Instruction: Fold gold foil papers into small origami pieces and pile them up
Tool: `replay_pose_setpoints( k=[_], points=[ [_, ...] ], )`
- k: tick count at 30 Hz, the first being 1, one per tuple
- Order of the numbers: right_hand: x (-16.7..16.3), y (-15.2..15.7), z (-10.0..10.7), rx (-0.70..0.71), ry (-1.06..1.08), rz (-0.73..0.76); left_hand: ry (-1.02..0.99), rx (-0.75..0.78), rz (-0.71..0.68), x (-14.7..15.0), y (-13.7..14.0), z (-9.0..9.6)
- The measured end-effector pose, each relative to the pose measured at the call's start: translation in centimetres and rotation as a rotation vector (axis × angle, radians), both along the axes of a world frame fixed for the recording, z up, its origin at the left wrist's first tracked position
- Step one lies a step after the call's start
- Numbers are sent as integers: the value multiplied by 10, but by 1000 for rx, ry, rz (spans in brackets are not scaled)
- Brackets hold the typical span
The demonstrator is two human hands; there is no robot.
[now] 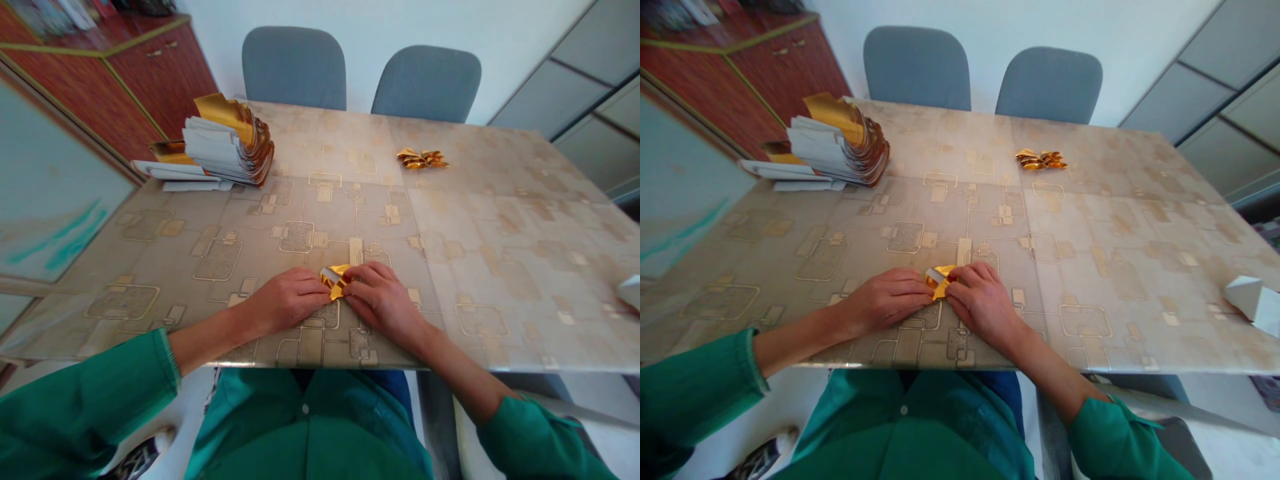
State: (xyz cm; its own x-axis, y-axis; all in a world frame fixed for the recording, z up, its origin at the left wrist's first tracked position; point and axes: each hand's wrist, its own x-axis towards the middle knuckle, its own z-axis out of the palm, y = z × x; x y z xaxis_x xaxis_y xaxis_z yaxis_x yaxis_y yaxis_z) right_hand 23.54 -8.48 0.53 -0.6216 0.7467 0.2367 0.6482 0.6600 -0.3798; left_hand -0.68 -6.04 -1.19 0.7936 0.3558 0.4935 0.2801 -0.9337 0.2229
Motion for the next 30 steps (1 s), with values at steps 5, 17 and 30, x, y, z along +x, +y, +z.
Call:
replay_pose_setpoints(
  k=[5, 17, 30],
  points=[
    [-6, 1, 0, -59, 39, -59, 22, -18, 21, -2, 3, 4],
    [-14, 1, -6, -66, 73, -147, -24, -105, -148, -11, 10, 5],
    [-22, 1, -9, -55, 64, -210, -41, -41, -86, -5, 6, 5]
  ],
)
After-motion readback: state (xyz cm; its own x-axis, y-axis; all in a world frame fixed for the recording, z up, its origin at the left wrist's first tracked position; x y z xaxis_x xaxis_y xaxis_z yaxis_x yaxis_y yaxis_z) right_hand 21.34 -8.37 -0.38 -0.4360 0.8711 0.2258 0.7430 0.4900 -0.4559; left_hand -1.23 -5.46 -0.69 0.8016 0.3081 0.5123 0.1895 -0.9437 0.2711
